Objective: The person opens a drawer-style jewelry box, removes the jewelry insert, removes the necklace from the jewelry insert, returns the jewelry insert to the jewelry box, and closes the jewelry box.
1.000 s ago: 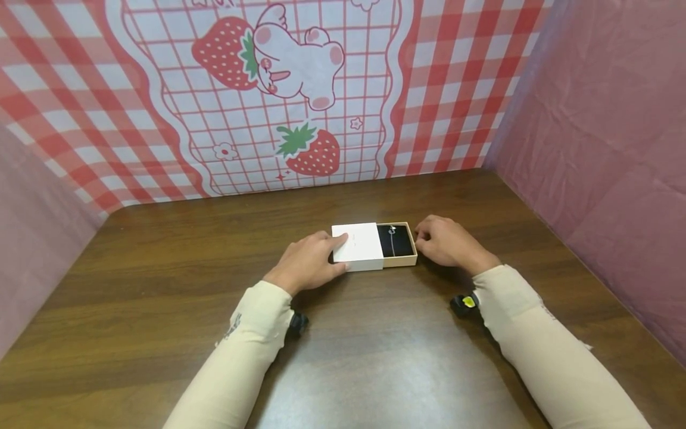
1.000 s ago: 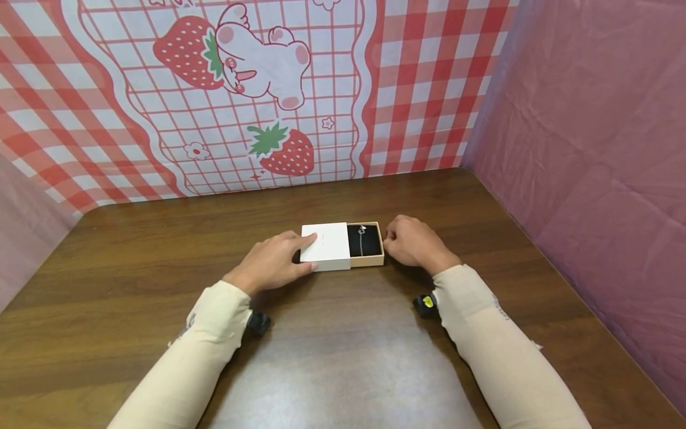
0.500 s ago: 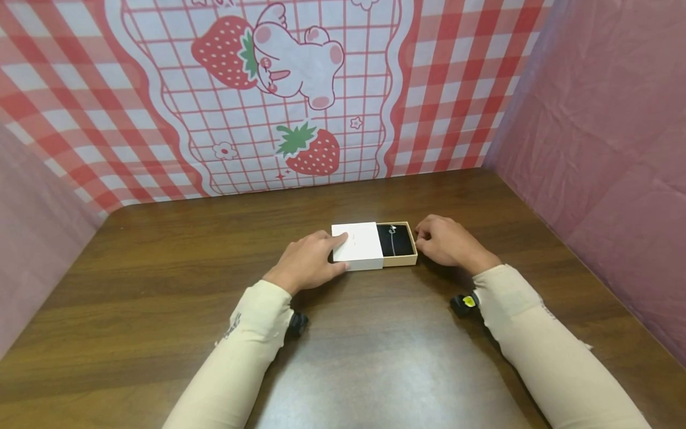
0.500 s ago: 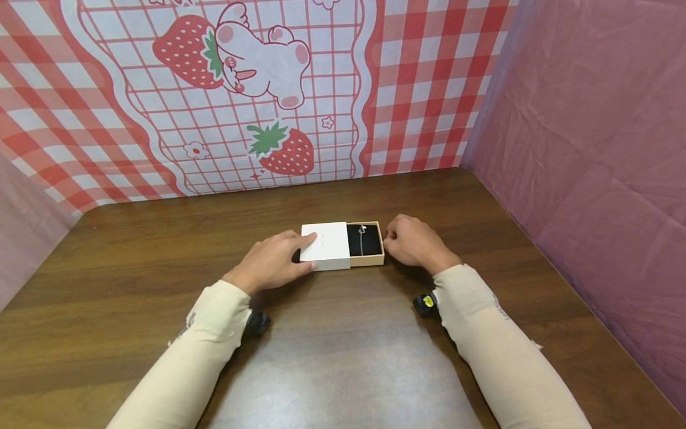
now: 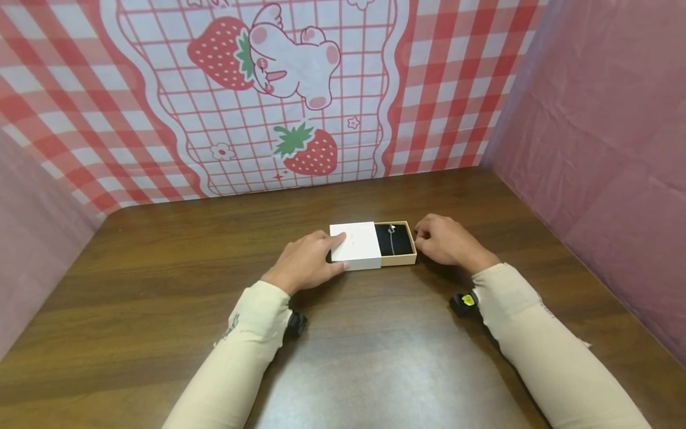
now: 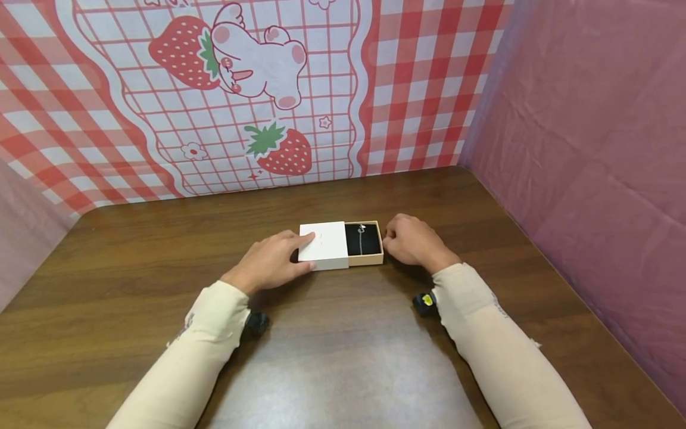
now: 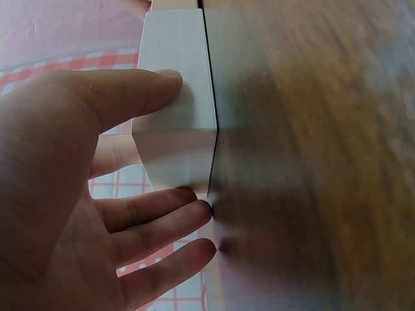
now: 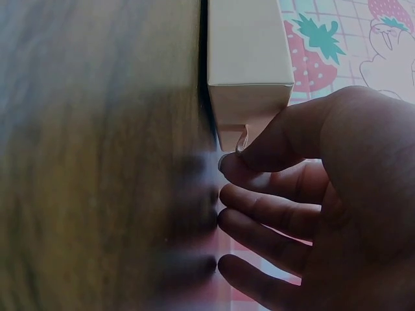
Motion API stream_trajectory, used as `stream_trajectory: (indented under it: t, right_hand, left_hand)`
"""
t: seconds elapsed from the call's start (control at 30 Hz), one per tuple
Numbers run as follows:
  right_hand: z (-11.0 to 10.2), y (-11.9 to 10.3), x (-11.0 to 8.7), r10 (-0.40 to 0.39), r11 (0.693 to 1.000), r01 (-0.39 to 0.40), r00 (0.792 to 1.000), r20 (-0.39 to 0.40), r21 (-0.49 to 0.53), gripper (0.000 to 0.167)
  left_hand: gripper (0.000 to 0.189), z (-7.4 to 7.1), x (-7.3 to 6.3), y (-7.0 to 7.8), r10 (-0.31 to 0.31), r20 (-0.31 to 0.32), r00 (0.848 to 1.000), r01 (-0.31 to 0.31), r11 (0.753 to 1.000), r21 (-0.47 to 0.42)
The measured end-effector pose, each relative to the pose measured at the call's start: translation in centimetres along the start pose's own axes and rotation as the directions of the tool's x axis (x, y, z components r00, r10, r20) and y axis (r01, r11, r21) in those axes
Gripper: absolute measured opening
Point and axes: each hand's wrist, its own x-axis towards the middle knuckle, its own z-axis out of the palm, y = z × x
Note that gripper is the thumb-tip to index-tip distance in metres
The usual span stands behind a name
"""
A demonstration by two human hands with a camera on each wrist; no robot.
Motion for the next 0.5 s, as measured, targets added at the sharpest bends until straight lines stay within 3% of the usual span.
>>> stream_trajectory:
  t: [0.5]
  right_hand:
    - [0.00,0.21,-0.04,0.002,1.000,-0.001,1.000,-0.008,0.011,0.012]
  left_hand:
    - [0.066,0.09,0.06,-0.10,0.002,-0.005,1.000,-0.002,1.000,0.004]
